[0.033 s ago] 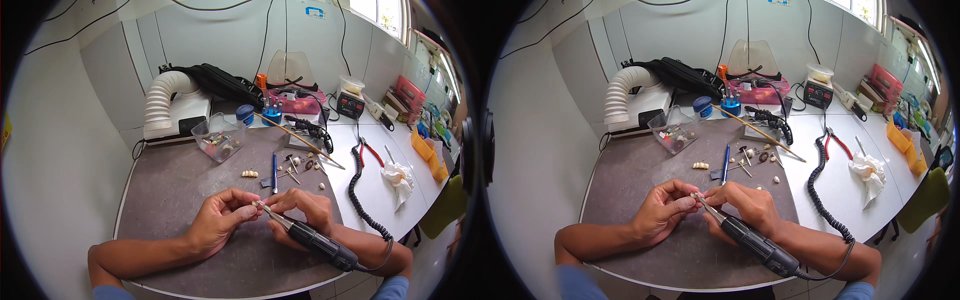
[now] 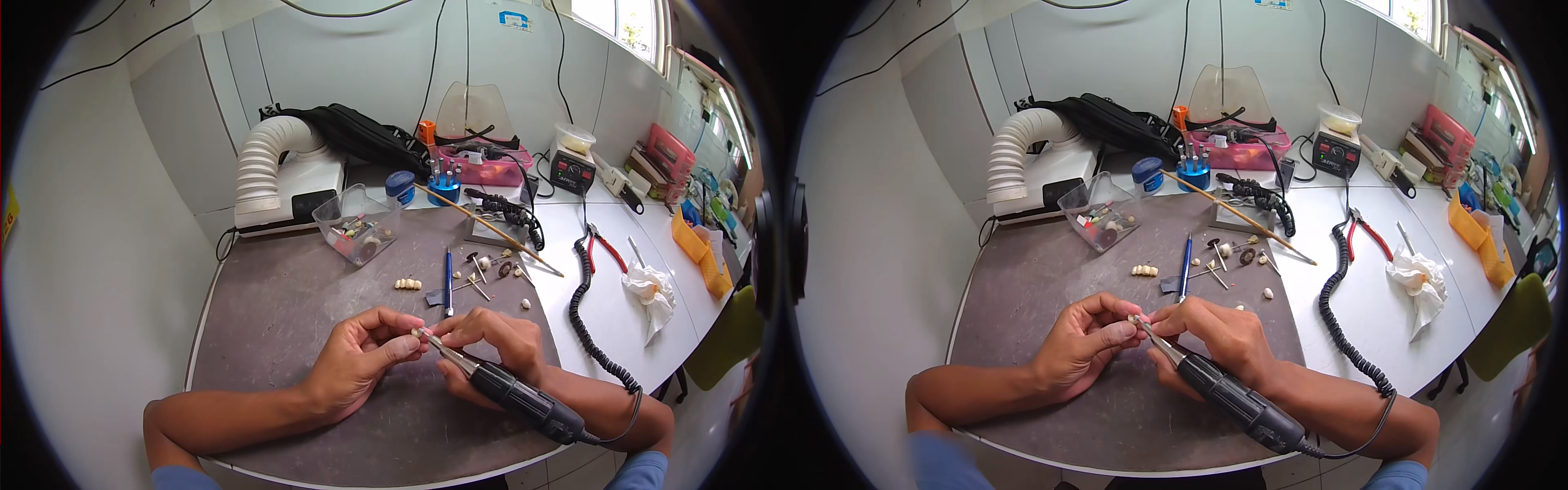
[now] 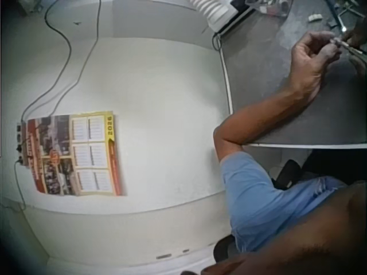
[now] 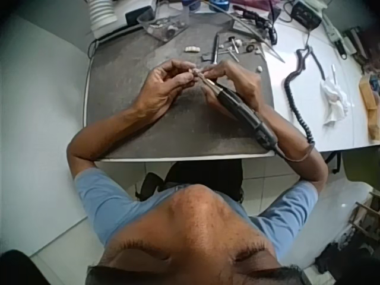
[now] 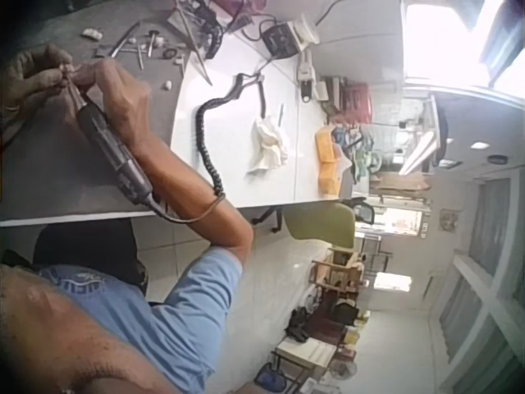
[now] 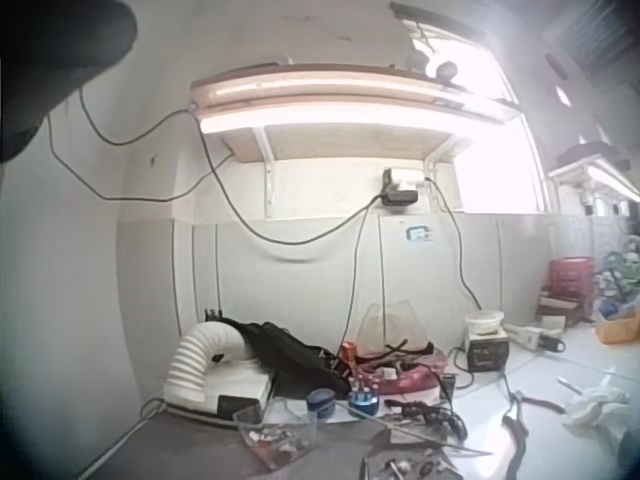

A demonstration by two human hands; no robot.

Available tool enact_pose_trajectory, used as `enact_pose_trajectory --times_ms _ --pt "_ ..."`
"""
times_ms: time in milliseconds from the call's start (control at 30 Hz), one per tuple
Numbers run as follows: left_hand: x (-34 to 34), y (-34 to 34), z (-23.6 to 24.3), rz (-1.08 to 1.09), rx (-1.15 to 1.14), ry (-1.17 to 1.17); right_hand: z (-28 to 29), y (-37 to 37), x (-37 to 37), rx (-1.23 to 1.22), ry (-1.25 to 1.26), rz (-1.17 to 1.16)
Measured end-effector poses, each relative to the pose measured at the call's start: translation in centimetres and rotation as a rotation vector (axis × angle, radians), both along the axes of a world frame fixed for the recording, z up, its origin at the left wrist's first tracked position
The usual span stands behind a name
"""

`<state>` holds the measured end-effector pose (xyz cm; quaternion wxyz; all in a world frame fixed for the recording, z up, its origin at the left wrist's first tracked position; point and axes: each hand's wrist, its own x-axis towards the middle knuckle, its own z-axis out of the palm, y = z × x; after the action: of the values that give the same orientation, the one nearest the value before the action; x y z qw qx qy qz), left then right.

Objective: The person holds a dental prosthetic and uses a hand-held rotary polishing tool to smooth the surface of the artificial teeth and base. They move the rotating tip across different sections of the prosthetic, periodically holding it up to look at it, before placing it into a small clear container with other components.

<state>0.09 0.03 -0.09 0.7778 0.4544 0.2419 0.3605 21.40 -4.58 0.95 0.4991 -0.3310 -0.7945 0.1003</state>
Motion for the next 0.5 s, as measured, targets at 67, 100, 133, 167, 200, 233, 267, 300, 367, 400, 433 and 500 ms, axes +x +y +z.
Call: enact_pose_trajectory --times_ms 67,100,133,167,200,233,267,300,367,400,433,500 --pt "-0.01 0.0 0.03 -0.003 0.004 0.003 0.11 -0.07 -0.06 0.0 -0.003 0.004" --pt "-0.02 0.0 0.04 -0.006 0.006 -0.001 0.16 -0.09 -0.08 0.0 -0.005 0.01" --pt "0.0 -0.01 0.07 -0.009 0.007 -0.005 0.16 -0.13 -0.09 0.001 -0.006 0.008" --pt "-0.04 -0.02 0.09 -0.007 0.007 -0.004 0.06 -0.08 -0.15 -0.006 0.003 -0.006" --pt "-0.05 -0.03 0.15 -0.003 0.003 0.001 -0.03 -0.03 -0.19 -0.013 0.012 -0.022" --pt "-0.06 -0.04 0.19 0.001 0.0 0.006 -0.1 0.06 -0.18 -0.013 0.013 -0.02" --pt "-0.05 -0.04 0.25 0.002 0.002 0.004 -0.09 0.13 -0.13 0.005 0.02 -0.032" --pt "-0.05 -0.03 0.3 0.0 -0.002 0.001 -0.07 0.18 -0.09 0.023 0.028 -0.044" --pt "-0.02 -0.03 0.43 -0.004 -0.006 -0.004 -0.07 0.1 0.11 -0.011 0.047 -0.055" --pt "0.0 -0.03 0.51 -0.008 -0.015 -0.005 -0.06 0.04 0.19 -0.046 0.067 -0.067" --pt "0.02 -0.03 0.61 -0.013 -0.024 -0.005 0.03 -0.01 0.22 -0.046 0.066 -0.069" --pt "0.05 -0.02 0.74 -0.014 -0.03 -0.001 0.09 -0.04 0.25 -0.093 0.094 -0.077"
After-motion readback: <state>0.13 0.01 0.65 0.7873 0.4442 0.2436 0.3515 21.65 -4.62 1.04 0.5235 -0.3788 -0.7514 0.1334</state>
